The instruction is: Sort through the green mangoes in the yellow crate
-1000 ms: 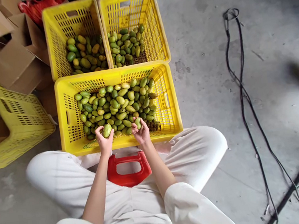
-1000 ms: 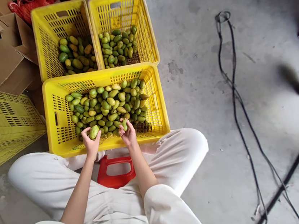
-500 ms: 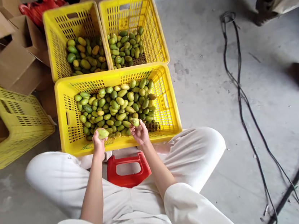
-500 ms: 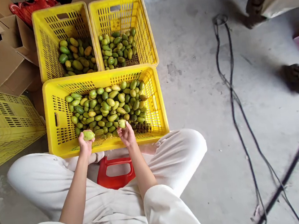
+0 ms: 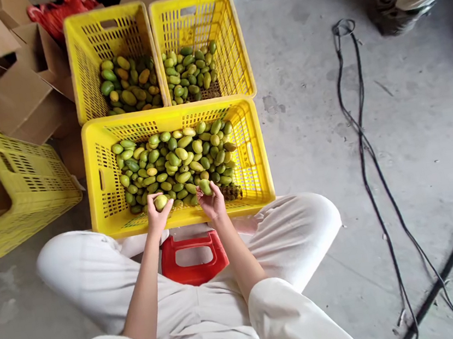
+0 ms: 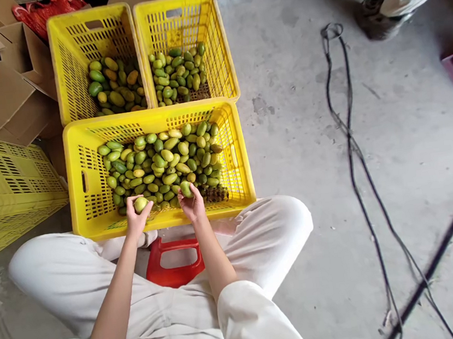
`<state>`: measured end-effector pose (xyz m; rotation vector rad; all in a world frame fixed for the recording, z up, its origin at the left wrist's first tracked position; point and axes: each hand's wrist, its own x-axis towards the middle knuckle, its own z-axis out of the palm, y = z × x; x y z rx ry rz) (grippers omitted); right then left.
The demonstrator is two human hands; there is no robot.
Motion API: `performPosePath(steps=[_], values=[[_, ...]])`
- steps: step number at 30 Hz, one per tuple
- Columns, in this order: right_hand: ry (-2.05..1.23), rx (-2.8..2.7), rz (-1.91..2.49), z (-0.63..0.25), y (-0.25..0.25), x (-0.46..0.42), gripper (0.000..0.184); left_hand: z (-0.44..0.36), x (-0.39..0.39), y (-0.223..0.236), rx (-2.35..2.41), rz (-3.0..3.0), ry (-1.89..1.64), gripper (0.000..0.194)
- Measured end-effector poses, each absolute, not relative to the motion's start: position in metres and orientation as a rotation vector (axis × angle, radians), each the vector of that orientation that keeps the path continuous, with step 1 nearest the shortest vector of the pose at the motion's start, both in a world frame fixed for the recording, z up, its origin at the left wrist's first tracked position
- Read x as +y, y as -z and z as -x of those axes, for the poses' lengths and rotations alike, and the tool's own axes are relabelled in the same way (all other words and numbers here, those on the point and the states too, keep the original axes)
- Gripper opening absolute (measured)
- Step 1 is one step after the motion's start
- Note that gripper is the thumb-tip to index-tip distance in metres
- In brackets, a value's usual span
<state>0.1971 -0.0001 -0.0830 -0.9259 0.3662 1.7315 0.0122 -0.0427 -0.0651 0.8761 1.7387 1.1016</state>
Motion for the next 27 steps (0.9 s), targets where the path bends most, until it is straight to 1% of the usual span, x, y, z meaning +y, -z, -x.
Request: performPosePath(steps=[1,3,6,11,14,16,18,20,21,23,25,27], values=[[-1.717,0.388,0.94,-0.197,0.085,0.001,0.005,-0.016,-0.044,0.065,1.818,-1.023,-1.051,0.038],[-1.696,0.42,0.971,-0.197,0.089,0.004,0.013,-0.024,-0.047,0.064,1.937,-1.237,-0.951,0.035],[-1.676,0.463,1.045,-0.199,0.094,0.008,0.021,-0.033,-0.049,0.066,2.067,-1.337,-0.768,0.034],[-1.664,0.435,1.24,-0.199,0.099,0.006,0.019,-0.041,-0.049,0.069,2.131,-1.419,-0.615,0.029],[-1.734,0.361,1.397,-0.198,0.1,0.012,0.017,-0.042,-0.05,0.071,2.17,-1.439,-0.523,0.03],[-1.786,0.29,1.435,-0.196,0.095,0.031,0.014,-0.042,-0.05,0.072,2.185,-1.455,-0.443,0.032],[-1.791,0.239,1.413,-0.193,0.084,0.065,0.011,-0.042,-0.05,0.073,2.187,-1.474,-0.391,0.033],[-1.764,0.175,1.343,-0.192,0.066,0.111,0.014,-0.041,-0.049,0.072,2.193,-1.473,-0.368,0.033],[-1.739,0.138,1.289,-0.192,0.054,0.134,0.019,-0.041,-0.049,0.072,2.197,-1.463,-0.365,0.033],[-1.641,-0.017,1.033,-0.193,0.031,0.171,0.033,-0.041,-0.048,0.071,2.197,-1.444,-0.367,0.032],[-1.581,-0.183,0.899,-0.196,0.012,0.184,0.038,-0.041,-0.047,0.07,2.189,-1.439,-0.365,0.032],[-1.537,-0.322,0.944,-0.2,0.006,0.167,0.033,-0.041,-0.047,0.07,2.193,-1.442,-0.343,0.032]])
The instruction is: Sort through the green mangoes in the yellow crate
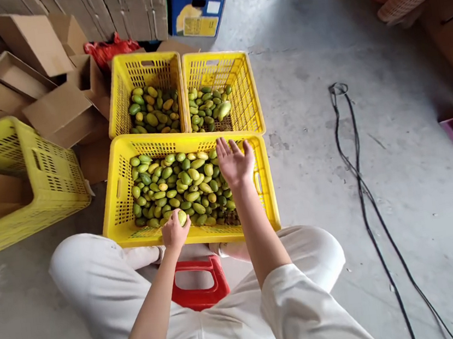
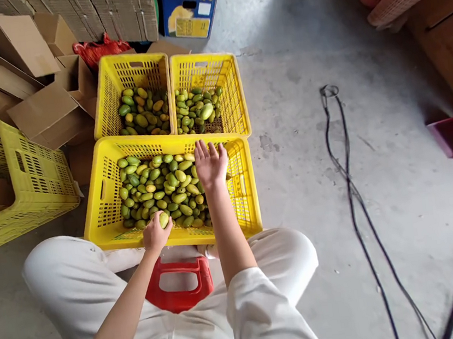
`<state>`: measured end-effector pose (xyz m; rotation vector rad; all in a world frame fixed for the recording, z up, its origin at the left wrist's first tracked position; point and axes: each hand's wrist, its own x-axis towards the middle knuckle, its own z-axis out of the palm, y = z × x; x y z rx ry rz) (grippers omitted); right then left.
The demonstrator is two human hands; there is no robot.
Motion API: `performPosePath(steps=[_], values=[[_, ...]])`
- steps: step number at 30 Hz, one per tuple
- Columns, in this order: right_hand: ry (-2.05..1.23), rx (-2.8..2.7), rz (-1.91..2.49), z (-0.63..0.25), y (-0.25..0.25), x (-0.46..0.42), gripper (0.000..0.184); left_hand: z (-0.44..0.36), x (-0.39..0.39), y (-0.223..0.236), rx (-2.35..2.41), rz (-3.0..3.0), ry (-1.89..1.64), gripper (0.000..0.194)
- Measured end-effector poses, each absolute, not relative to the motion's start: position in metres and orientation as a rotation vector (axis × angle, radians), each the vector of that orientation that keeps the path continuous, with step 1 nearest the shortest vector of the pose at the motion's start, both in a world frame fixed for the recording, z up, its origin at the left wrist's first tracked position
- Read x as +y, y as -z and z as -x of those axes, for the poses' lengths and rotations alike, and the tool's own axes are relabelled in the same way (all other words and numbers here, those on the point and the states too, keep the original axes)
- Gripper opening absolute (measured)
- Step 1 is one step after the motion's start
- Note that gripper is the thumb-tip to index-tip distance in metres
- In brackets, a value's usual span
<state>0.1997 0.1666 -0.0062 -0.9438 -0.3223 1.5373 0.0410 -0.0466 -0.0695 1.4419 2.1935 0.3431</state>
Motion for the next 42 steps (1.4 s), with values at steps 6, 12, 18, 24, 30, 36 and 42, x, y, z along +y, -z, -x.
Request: performPosePath(steps=[6,12,18,24,30,36,42], values=[[-1.087,-1.197,1.956,-0.205,0.055,0.015,0.01,-0.041,-0.047,0.071,2.213,-1.446,-0.347,0.035],[-0.697,-1.975,2.049,-0.202,0.084,-0.035,0.027,-0.039,-0.049,0.071,2.184,-1.36,-0.486,0.029],[-0.584,-1.936,2.107,-0.204,0.091,-0.028,0.031,-0.02,-0.024,0.062,1.84,-0.558,-0.766,0.031],[-0.598,-1.796,2.274,-0.201,0.091,-0.025,0.032,-0.003,0.067,0.033,1.692,-0.37,-0.902,0.033],[-0.656,-1.785,2.328,-0.2,0.081,-0.022,0.034,0.04,0.22,-0.042,1.49,-0.398,-1.248,0.024],[-0.735,-1.733,2.383,-0.198,0.077,-0.02,0.033,0.103,0.244,-0.061,1.395,-0.647,-1.211,0.029],[-0.711,-1.766,2.373,-0.199,0.083,-0.021,0.033,0.139,0.165,0.04,1.962,-0.616,-0.793,0.013]])
